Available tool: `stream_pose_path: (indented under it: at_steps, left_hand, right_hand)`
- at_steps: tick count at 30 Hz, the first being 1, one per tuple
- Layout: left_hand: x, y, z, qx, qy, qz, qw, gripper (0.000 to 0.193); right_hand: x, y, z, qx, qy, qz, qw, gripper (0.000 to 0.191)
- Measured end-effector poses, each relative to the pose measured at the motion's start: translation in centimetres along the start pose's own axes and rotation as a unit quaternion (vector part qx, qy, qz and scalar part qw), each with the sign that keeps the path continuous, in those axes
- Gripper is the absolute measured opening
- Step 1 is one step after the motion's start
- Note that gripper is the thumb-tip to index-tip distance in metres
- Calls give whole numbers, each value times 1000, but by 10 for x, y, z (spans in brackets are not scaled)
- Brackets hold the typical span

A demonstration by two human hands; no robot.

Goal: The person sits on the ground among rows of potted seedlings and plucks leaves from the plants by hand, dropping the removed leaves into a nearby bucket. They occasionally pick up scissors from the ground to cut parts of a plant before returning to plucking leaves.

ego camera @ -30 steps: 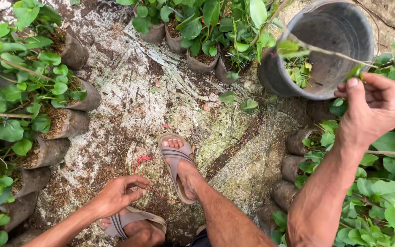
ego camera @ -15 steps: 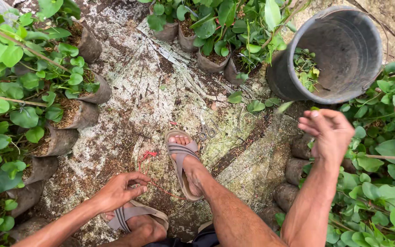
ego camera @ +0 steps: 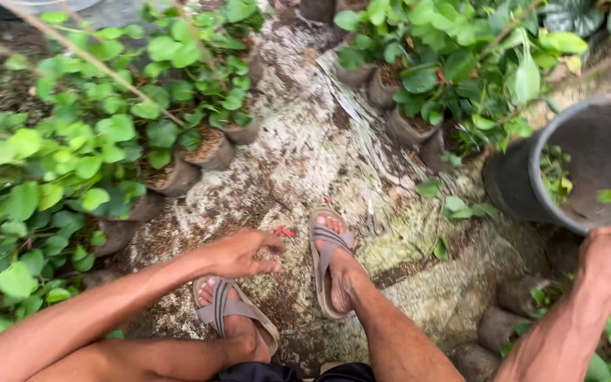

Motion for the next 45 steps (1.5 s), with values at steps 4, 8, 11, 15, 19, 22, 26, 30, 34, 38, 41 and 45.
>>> stream_pose_path:
  at_steps: [4, 8, 11, 15, 19, 22, 26, 30, 34, 38, 41, 45]
  left_hand:
    - [-63, 80, 35, 146, -7, 158, 977, 60]
    - [-155, 120, 68, 134, -71, 300, 942, 50]
    - [-200, 129, 95, 138, -116, 366, 913, 48]
    - [-227, 87, 107, 146, -159, 407, 888, 41]
    - [-192, 59, 106, 201, -263, 331, 884, 48]
    - [-163, 79, 65, 209, -126, 143, 959, 36]
    - [-122, 141, 16, 154, -89, 143, 974, 50]
    - [-35, 149, -22, 60, -76, 148, 984, 44]
    - [33, 121, -81, 8, -146, 86, 985, 51]
    - [74, 89, -148, 26, -58, -8, 998, 42]
    - [84, 83, -164, 2, -55, 21, 998, 42]
    - [83, 107, -153, -30, -45, 1, 999, 52]
  right_hand:
    - [-19, 8, -60, -114, 133, 93, 980, 24]
    - [-23, 28, -171, 0, 247, 66, 967, 15]
    - [-5, 35, -272, -79, 325, -70, 940, 31]
    - [16, 29, -404, 28, 530, -92, 842, 15]
    - [38, -56, -481, -100, 534, -259, 799, 30]
    - [58, -121, -528, -64, 565, -226, 791, 15]
    - [76, -214, -579, 71, 534, -189, 821, 6]
    - [79, -326, -595, 138, 437, -267, 847, 14]
    - [86, -418, -605, 190, 385, -257, 866, 39]
    - [98, -461, -619, 195, 468, -184, 842, 67]
    - [105, -479, -628, 230, 434, -211, 845, 77]
    - [109, -487, -631, 206, 389, -274, 855, 46]
Point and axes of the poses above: each hand's wrist, its own x-axis towards the middle knuckle, its own y-axis out of the back of the hand, z = x × y, the point moved 4 cm from there along x, towards the middle knuckle, and after that the axes turned 10 degrees about y, right-handed, at the moved point
